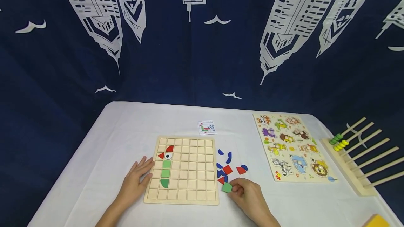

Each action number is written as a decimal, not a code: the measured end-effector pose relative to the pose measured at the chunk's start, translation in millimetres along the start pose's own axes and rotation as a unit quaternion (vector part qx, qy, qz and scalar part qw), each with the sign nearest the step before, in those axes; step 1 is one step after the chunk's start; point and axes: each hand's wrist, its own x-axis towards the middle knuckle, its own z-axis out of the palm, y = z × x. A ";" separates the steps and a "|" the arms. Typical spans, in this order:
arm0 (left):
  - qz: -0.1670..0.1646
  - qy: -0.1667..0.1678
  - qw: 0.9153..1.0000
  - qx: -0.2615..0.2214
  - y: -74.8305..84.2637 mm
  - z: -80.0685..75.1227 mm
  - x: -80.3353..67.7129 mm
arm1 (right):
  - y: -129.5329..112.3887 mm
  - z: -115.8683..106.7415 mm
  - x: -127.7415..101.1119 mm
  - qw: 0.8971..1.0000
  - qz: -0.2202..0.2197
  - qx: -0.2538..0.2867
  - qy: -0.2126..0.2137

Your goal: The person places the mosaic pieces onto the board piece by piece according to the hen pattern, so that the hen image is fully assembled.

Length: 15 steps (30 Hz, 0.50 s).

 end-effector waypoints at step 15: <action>-0.023 -0.019 0.999 -0.012 4.0 -2.7 1.5 | -70.2 46.2 34.6 0.977 -0.184 0.074 -0.081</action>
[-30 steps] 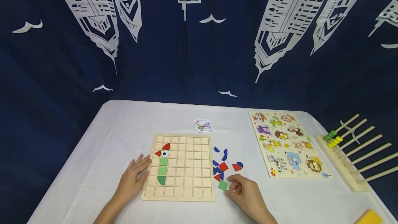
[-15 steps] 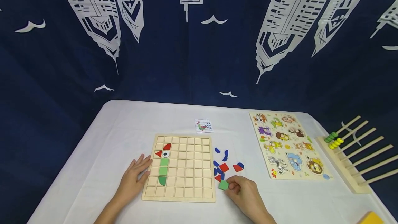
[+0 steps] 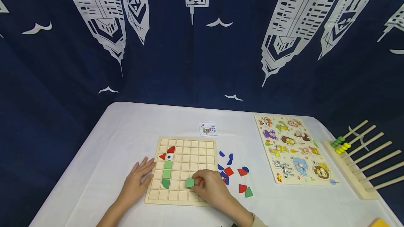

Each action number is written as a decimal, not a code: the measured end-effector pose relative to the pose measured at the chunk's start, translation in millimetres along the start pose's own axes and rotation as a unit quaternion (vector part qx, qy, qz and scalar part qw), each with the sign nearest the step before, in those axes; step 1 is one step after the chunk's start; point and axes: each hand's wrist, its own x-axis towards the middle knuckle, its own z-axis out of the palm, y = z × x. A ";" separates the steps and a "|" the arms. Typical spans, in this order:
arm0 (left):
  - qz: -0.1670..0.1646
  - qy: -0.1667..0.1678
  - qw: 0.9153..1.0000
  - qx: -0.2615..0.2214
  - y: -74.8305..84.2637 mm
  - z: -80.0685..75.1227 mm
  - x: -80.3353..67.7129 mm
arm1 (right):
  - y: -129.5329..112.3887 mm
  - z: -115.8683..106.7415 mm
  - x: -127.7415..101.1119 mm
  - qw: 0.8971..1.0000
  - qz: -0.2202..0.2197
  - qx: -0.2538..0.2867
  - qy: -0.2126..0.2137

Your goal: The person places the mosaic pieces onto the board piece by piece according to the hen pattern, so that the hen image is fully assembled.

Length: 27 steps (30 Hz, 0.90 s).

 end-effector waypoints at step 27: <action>0.021 0.018 1.000 0.006 -4.7 2.9 -1.7 | -15.0 35.2 23.4 0.998 -0.010 -0.035 -0.053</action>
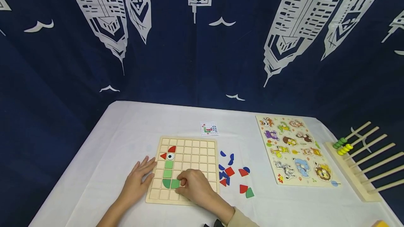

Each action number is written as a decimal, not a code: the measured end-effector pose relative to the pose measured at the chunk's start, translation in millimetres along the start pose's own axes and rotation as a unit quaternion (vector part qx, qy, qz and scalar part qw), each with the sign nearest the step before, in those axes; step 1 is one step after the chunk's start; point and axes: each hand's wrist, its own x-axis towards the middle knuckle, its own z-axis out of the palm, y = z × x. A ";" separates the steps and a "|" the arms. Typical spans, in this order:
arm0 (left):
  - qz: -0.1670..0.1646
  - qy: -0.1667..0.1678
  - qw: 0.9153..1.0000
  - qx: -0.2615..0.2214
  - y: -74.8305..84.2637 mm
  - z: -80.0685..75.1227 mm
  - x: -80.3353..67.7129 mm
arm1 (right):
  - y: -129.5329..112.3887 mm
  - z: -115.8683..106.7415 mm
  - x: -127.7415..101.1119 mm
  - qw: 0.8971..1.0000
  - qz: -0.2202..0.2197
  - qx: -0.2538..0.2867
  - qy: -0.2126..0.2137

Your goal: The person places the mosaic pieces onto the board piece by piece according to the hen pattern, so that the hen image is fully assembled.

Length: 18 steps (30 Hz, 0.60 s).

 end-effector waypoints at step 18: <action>-0.008 -0.011 1.000 0.011 -3.1 1.7 2.5 | 59.0 -83.0 -94.4 0.979 0.170 -0.012 0.112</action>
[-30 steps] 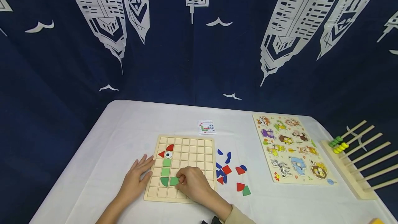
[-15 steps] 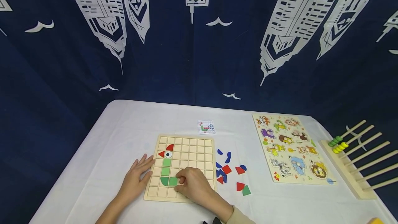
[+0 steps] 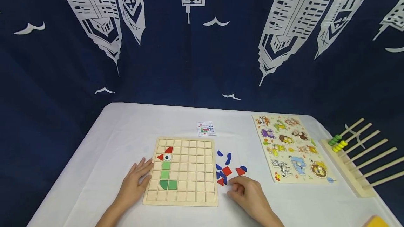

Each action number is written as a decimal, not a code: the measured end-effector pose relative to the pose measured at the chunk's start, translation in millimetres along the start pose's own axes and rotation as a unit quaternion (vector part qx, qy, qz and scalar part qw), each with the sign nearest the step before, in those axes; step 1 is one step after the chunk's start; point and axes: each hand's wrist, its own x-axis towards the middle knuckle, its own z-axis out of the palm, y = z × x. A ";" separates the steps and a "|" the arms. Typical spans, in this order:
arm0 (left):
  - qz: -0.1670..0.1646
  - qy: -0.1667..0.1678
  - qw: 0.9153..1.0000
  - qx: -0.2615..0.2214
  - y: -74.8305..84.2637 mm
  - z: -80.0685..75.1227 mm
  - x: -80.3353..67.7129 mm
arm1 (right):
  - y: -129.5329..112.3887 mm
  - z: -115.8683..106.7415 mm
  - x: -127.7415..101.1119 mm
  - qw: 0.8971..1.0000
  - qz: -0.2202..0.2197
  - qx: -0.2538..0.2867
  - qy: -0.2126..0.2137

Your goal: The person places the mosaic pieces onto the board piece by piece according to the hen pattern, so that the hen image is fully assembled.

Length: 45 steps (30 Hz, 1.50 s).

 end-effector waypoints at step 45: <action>-0.003 0.004 1.000 -0.019 1.7 -1.9 -0.9 | -48.6 29.9 38.8 0.979 -0.179 -0.071 -0.071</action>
